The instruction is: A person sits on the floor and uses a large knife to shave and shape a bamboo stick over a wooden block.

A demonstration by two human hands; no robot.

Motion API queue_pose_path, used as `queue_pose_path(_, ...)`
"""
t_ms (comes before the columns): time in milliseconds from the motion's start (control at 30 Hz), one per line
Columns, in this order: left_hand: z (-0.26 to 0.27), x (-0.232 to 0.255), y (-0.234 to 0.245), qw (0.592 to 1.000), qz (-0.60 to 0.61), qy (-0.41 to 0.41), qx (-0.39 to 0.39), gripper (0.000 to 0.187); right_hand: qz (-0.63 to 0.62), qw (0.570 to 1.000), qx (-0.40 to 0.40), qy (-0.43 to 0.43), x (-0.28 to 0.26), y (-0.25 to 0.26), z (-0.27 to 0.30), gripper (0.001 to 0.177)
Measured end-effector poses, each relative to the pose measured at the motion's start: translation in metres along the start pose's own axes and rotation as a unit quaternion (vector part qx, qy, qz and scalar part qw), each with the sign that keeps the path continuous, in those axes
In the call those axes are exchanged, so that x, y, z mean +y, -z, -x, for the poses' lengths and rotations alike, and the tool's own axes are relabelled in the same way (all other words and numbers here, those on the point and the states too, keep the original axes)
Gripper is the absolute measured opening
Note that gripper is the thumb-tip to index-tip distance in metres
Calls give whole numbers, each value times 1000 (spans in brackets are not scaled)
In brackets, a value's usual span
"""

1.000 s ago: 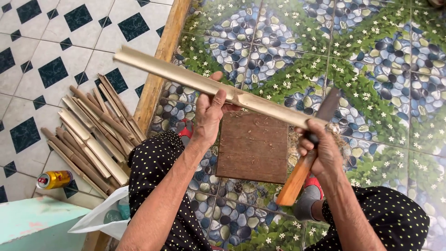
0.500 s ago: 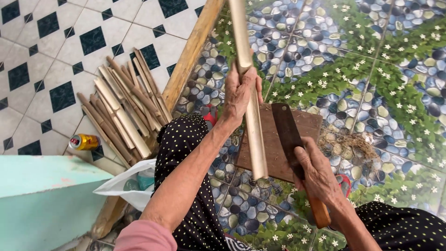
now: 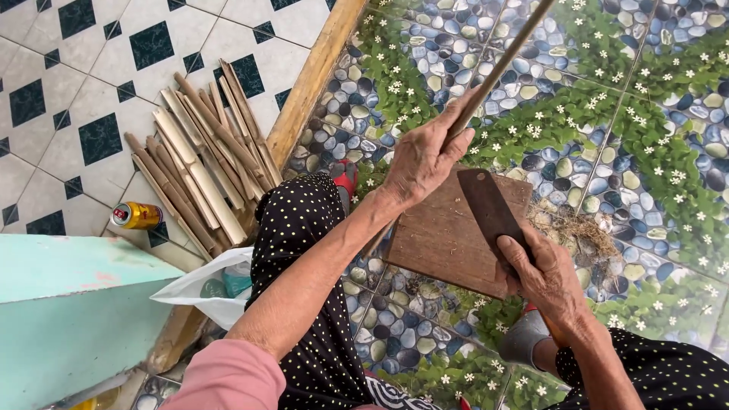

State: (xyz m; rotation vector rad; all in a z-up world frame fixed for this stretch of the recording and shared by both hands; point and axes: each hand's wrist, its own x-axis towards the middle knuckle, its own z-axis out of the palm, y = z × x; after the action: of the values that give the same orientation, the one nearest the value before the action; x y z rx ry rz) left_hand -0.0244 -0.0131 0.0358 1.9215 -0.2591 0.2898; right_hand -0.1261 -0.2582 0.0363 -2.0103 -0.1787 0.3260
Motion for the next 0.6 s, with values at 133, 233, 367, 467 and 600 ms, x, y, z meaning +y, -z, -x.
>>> queue_pose_path(133,-7,-38,-12,981,162,105,-10,61,81,996,-3,26,13,2,-8,29)
queue_pose_path(233,-8,-46,-19,950,292,109,-4,44,126,992,-3,25,4,0,-6,28)
queue_pose_path(367,-6,-41,-26,924,346,163,-19,53,123,992,3,25,-3,4,-13,32)
queue_pose_path(467,-2,-49,-39,900,389,192,-29,55,131,991,-2,16,1,9,-17,31)
queue_pose_path(600,0,-50,-44,897,397,188,-46,49,117,993,-9,-14,-5,14,-19,36)
